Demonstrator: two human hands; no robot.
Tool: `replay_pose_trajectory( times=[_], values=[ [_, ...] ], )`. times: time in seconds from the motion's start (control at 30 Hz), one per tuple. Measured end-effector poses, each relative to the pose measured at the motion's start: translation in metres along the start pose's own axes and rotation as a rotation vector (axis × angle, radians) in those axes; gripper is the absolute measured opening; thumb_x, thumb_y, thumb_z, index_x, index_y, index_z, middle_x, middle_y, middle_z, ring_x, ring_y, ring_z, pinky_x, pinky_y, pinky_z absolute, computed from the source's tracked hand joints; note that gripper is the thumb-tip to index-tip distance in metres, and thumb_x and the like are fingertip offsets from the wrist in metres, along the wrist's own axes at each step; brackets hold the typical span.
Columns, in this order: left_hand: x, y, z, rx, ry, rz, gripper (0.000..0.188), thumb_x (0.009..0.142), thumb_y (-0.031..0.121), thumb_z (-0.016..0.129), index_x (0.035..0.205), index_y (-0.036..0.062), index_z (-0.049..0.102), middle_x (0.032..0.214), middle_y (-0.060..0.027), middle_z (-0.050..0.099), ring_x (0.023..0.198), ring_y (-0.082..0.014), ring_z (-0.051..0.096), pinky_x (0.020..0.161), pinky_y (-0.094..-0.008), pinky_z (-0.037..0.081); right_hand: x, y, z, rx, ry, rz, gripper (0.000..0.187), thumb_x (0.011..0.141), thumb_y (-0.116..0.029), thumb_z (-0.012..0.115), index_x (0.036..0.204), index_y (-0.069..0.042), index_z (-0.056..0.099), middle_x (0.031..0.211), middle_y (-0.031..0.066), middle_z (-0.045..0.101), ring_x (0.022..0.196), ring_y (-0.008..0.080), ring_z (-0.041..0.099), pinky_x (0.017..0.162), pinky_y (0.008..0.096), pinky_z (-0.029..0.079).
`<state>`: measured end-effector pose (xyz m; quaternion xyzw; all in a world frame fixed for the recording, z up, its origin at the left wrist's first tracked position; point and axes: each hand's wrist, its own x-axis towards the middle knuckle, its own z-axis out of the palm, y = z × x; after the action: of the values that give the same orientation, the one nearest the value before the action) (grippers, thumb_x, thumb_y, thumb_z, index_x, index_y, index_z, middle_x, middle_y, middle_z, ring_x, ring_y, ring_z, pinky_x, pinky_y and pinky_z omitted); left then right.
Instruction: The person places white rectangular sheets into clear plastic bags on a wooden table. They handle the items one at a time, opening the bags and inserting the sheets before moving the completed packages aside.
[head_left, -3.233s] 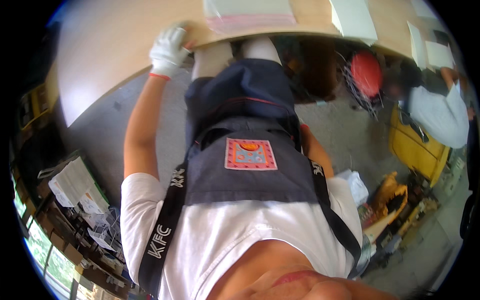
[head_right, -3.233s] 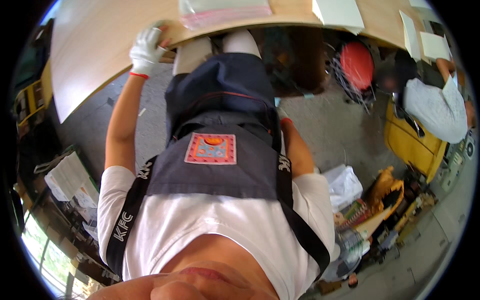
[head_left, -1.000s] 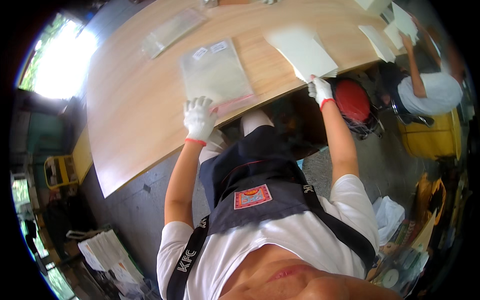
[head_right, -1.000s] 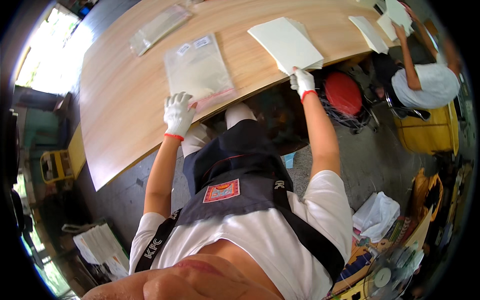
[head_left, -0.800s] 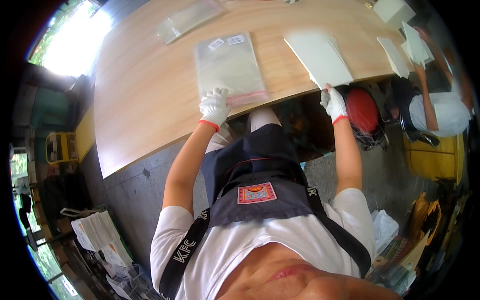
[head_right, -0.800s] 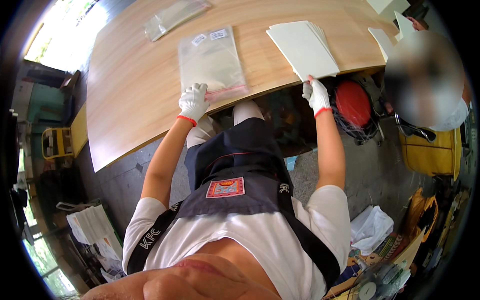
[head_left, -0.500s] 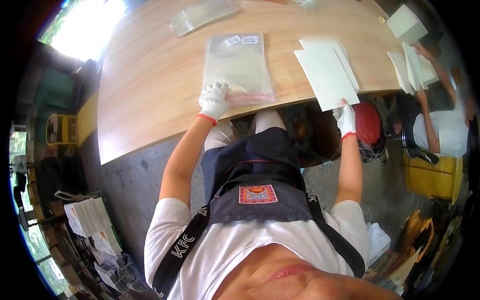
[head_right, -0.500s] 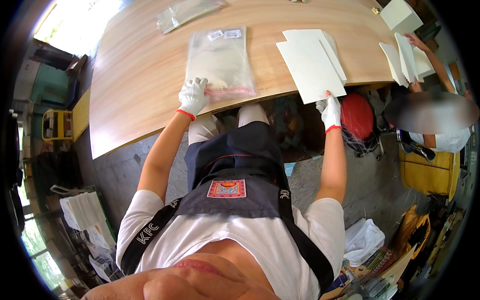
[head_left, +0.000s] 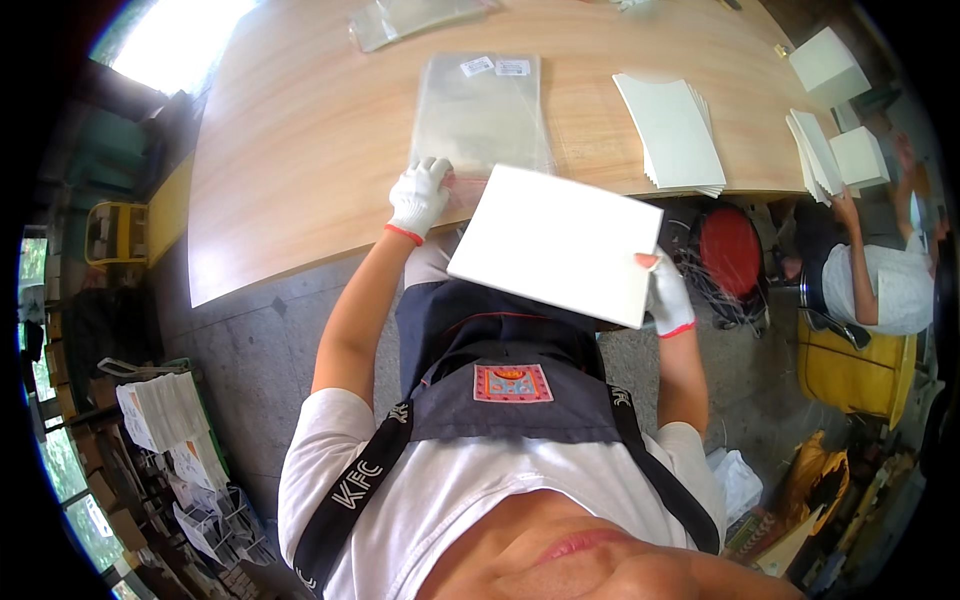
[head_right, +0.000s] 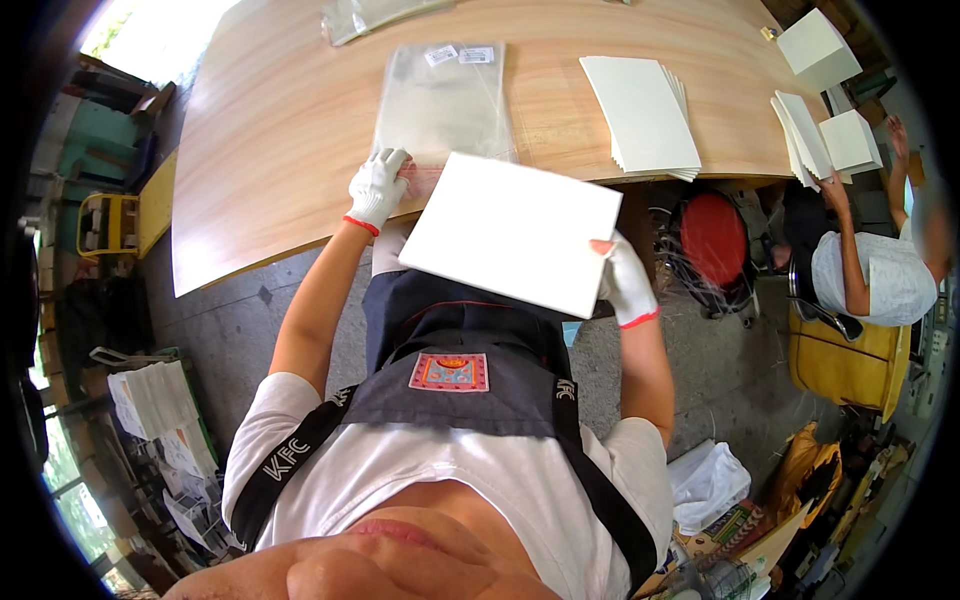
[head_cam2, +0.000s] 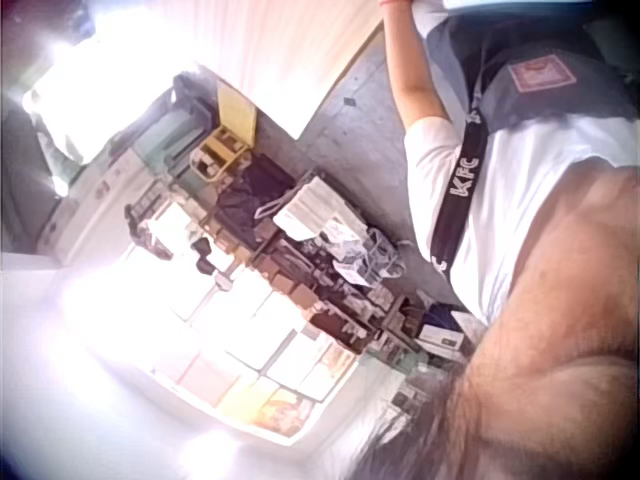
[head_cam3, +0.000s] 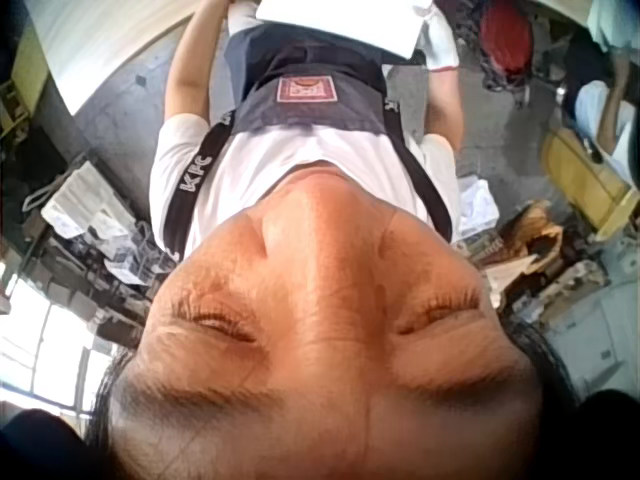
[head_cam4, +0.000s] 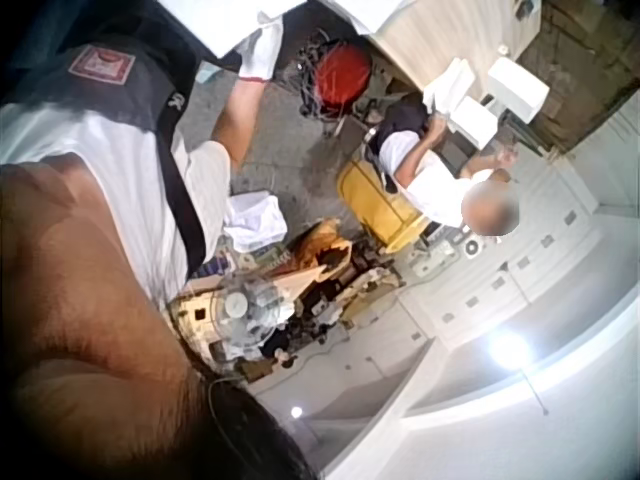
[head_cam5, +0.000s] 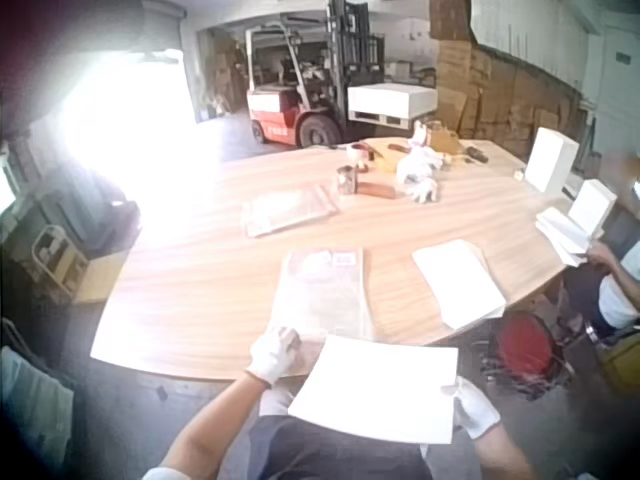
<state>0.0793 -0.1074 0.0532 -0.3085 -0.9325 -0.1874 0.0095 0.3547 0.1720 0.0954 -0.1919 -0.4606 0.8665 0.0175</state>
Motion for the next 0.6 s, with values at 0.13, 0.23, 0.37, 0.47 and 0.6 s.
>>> replay_pose_trajectory(
  times=[0.13,0.23,0.37,0.47,0.6],
  values=[
    [-0.004,-0.003,0.006,-0.018,0.071,0.076,0.026,0.072,0.008,0.057,0.095,0.0176,0.059,0.1,-0.0039,0.059,0.097,-0.0285,0.056,0.075,-0.042,0.049,0.01,0.035,-0.009,0.185,0.026,0.061,0.049,0.08,-0.011,0.055,0.126,0.002,0.042,0.112,0.0137,0.058,0.094,0.0211,0.062,0.07,0.0275,0.053],
    [-0.004,-0.005,0.002,-0.061,0.048,0.136,0.027,0.069,0.006,0.055,0.095,0.014,0.059,0.101,-0.0057,0.058,0.099,-0.0297,0.055,0.075,-0.0407,0.048,0.016,0.062,-0.017,0.19,0.177,-0.014,0.045,0.081,-0.011,0.055,0.124,-0.001,0.044,0.109,0.0109,0.059,0.089,0.0192,0.063,0.066,0.0272,0.054],
    [0.001,-0.003,-0.009,-0.019,0.124,0.11,0.02,0.072,0.007,0.055,0.091,0.0121,0.06,0.093,-0.0071,0.059,0.09,-0.0283,0.058,0.073,-0.04,0.049,0.021,0.075,-0.002,0.37,0.324,0.035,0.038,0.085,-0.009,0.053,0.122,-0.004,0.047,0.11,0.0084,0.058,0.095,0.0192,0.06,0.074,0.0302,0.053],
    [0.007,-0.004,-0.014,-0.169,0.136,0.095,0.018,0.074,0.006,0.053,0.09,0.0126,0.06,0.089,-0.0058,0.06,0.081,-0.0262,0.059,0.068,-0.0376,0.049,0.023,0.086,-0.003,0.458,0.294,0.02,0.031,0.088,-0.011,0.053,0.118,-0.006,0.05,0.11,0.0086,0.058,0.097,0.0199,0.06,0.076,0.0313,0.053],
    [0.006,0.003,-0.016,-0.408,0.11,0.16,0.022,0.075,0.004,0.052,0.093,0.014,0.06,0.088,-0.0027,0.06,0.071,-0.0228,0.06,0.063,-0.0355,0.048,0.019,0.082,0.025,0.435,0.306,-0.001,0.022,0.088,-0.013,0.055,0.11,-0.01,0.052,0.091,0.0036,0.06,0.067,0.0133,0.058,0.05,0.0244,0.047]
  ],
)
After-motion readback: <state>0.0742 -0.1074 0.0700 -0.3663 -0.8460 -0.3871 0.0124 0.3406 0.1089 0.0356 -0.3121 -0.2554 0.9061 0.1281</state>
